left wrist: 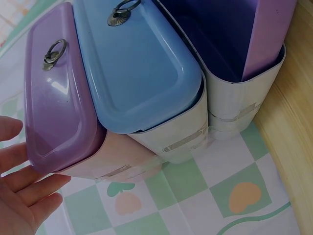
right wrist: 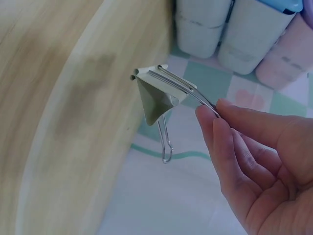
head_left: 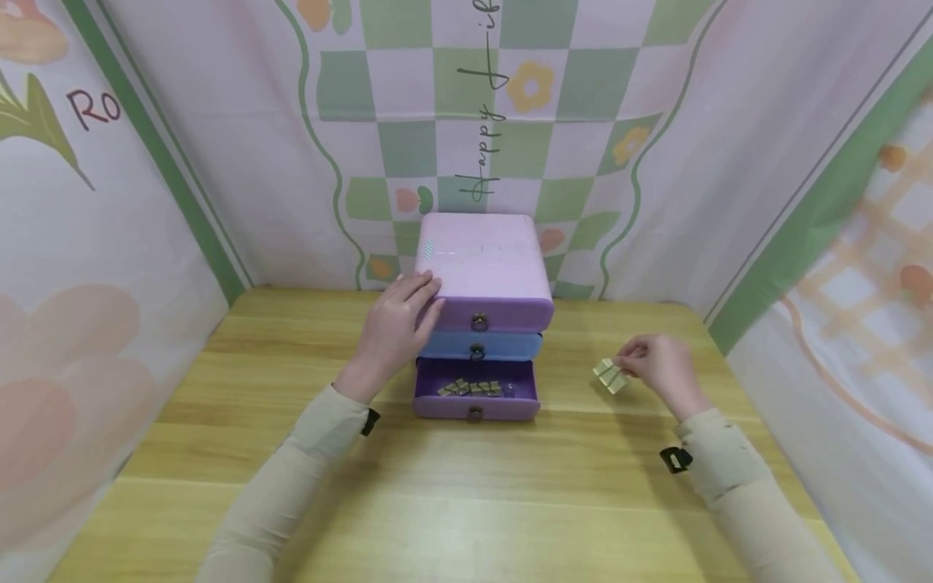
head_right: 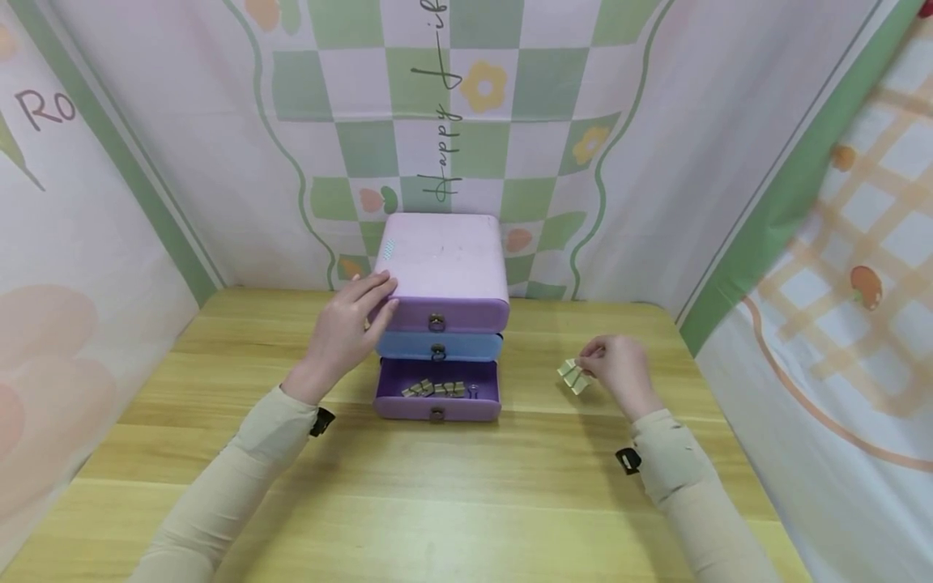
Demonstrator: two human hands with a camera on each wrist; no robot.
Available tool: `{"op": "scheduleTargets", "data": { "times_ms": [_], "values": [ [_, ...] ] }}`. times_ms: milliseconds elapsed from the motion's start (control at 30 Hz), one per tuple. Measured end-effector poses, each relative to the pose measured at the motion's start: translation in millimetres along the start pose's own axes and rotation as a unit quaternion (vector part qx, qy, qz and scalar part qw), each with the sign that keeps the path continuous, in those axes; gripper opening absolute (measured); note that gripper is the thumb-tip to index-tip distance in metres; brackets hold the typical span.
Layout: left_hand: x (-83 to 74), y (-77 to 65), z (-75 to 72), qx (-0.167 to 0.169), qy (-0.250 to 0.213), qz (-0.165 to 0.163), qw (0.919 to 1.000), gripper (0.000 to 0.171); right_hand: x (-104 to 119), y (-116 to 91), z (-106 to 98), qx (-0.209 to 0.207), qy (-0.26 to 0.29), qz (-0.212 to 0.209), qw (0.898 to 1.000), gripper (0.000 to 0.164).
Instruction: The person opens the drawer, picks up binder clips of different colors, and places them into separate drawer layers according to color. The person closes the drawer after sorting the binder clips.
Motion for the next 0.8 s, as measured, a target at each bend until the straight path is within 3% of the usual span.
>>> {"op": "scheduleTargets", "data": {
  "times_ms": [433, 800],
  "values": [
    [-0.4, 0.8, 0.0, 0.011, -0.004, -0.013, 0.9998, 0.034, 30, -7, 4, -0.003, -0.021, -0.053, 0.998, 0.012],
    [0.0, 0.2, 1.0, 0.007, -0.004, -0.012, 0.9999, 0.034, 57, -14, 8, -0.032, -0.043, -0.117, 0.992, 0.009]
  ]
}}
Point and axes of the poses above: each hand's wrist, its own y-axis towards the middle knuckle, its own z-axis out of the palm, x = y × z, the point moved 1 cm from there along y, towards the middle knuckle, and after that the axes turned 3 degrees about -y, right-handed, at the moved point
